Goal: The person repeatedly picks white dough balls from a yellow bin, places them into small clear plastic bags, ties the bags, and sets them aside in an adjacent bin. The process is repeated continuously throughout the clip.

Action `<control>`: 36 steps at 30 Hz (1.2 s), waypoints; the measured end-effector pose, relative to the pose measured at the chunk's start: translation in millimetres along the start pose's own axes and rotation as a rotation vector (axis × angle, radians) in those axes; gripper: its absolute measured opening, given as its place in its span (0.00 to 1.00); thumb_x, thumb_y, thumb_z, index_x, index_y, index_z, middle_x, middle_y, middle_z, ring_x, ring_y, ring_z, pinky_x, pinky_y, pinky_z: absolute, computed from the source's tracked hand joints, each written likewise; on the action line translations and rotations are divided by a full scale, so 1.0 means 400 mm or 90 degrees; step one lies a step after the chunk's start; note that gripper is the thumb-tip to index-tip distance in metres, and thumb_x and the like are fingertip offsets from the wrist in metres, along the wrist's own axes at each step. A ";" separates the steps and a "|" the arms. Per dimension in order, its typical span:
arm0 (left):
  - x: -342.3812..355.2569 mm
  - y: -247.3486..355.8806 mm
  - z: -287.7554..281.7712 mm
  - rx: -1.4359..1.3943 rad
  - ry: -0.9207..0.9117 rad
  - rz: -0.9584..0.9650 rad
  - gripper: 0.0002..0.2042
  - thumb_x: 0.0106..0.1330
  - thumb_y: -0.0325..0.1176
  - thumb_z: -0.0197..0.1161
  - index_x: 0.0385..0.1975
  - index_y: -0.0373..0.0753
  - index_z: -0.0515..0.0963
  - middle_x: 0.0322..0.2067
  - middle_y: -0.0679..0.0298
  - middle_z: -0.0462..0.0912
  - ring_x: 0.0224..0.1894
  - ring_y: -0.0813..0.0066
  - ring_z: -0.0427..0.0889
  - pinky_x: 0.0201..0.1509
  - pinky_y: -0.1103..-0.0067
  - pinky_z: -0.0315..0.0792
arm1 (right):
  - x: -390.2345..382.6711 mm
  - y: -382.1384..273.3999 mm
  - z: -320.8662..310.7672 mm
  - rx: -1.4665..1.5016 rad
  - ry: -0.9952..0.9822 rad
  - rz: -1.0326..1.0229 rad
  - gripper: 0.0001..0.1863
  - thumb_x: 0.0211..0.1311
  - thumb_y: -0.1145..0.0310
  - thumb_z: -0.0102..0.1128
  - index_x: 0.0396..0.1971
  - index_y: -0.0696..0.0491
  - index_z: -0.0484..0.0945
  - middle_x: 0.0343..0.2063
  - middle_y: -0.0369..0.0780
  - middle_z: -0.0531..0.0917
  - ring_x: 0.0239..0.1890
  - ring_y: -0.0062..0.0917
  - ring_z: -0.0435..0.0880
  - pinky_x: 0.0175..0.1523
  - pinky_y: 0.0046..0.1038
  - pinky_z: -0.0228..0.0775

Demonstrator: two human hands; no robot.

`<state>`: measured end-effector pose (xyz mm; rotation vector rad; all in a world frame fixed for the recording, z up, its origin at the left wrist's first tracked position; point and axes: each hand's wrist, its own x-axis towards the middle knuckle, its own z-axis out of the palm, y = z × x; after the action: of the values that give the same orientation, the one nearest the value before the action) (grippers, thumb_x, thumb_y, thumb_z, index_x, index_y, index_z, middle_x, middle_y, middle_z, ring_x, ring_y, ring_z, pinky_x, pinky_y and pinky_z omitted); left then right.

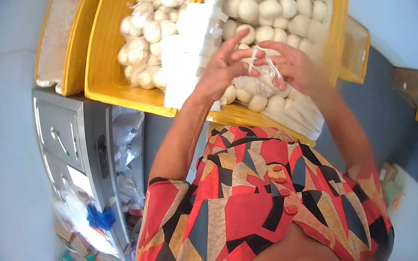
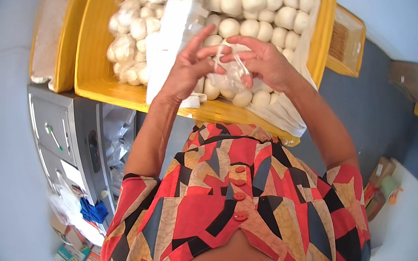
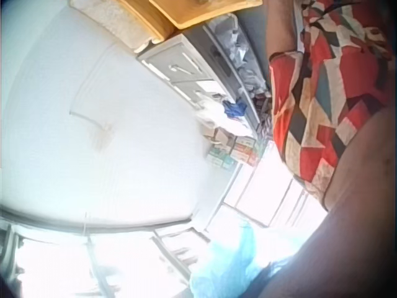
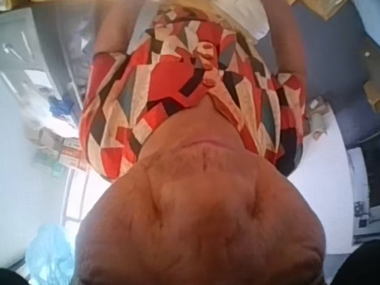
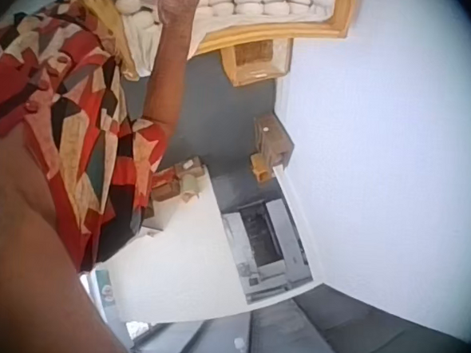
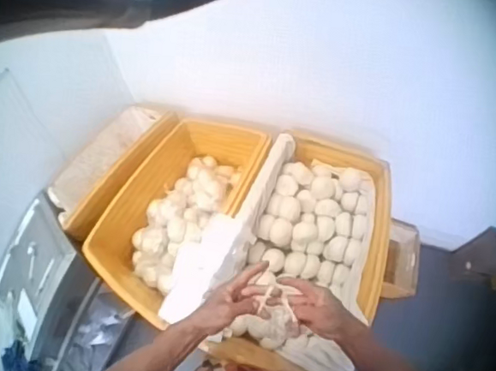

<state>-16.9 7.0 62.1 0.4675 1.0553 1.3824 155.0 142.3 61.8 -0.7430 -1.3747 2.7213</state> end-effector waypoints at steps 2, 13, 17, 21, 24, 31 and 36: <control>-0.026 -0.013 0.004 0.016 -0.010 -0.023 0.39 0.54 0.14 0.55 0.69 0.43 0.52 0.51 0.54 0.77 0.40 0.75 0.81 0.47 0.77 0.77 | 0.011 0.019 0.036 0.027 -0.009 0.013 0.31 0.58 0.79 0.53 0.63 0.61 0.57 0.49 0.54 0.77 0.33 0.22 0.80 0.30 0.20 0.71; 0.044 0.250 -0.201 0.431 0.254 0.268 0.27 0.55 0.27 0.65 0.58 0.36 0.68 0.38 0.62 0.80 0.46 0.73 0.78 0.54 0.75 0.71 | 0.344 -0.169 0.118 -0.308 0.071 -0.374 0.16 0.56 0.75 0.60 0.45 0.59 0.73 0.30 0.33 0.80 0.30 0.15 0.75 0.37 0.18 0.67; 0.024 0.281 -0.268 0.269 0.368 0.445 0.26 0.56 0.33 0.67 0.56 0.38 0.70 0.49 0.55 0.75 0.52 0.68 0.75 0.58 0.75 0.68 | 0.376 -0.221 0.048 -0.191 0.120 -0.429 0.32 0.56 0.71 0.63 0.59 0.64 0.62 0.53 0.49 0.75 0.47 0.25 0.80 0.43 0.21 0.73; -0.048 0.172 -0.324 0.306 0.447 0.328 0.21 0.60 0.29 0.64 0.53 0.32 0.72 0.52 0.59 0.74 0.53 0.73 0.72 0.56 0.76 0.70 | 0.181 -0.160 0.157 -0.170 -0.156 -0.367 0.14 0.57 0.67 0.63 0.40 0.59 0.79 0.46 0.43 0.80 0.38 0.24 0.82 0.44 0.24 0.74; -0.094 0.053 -0.359 0.192 0.465 0.166 0.16 0.62 0.27 0.62 0.50 0.32 0.74 0.47 0.61 0.77 0.49 0.74 0.75 0.54 0.77 0.70 | -0.022 -0.148 0.303 -0.034 -0.665 -0.285 0.13 0.58 0.64 0.61 0.32 0.61 0.78 0.43 0.47 0.79 0.38 0.32 0.80 0.45 0.33 0.72; -0.166 -0.114 -0.370 0.056 0.477 0.070 0.12 0.62 0.26 0.61 0.45 0.33 0.76 0.43 0.64 0.79 0.46 0.78 0.76 0.49 0.80 0.71 | 0.216 -0.012 0.276 -0.353 -0.272 -0.362 0.10 0.58 0.64 0.61 0.27 0.57 0.79 0.25 0.37 0.83 0.28 0.29 0.81 0.37 0.28 0.72; -0.167 -0.121 -0.312 0.091 0.491 0.062 0.14 0.61 0.27 0.62 0.47 0.32 0.76 0.44 0.62 0.78 0.47 0.76 0.76 0.50 0.80 0.70 | 0.565 0.238 0.149 -1.023 0.276 -0.579 0.14 0.60 0.58 0.59 0.36 0.54 0.81 0.45 0.43 0.80 0.46 0.28 0.79 0.47 0.29 0.68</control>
<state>-81.8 -102.0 -17.0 0.0691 1.7789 1.6239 -50.9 86.0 -73.1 -0.3511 -2.5612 0.4321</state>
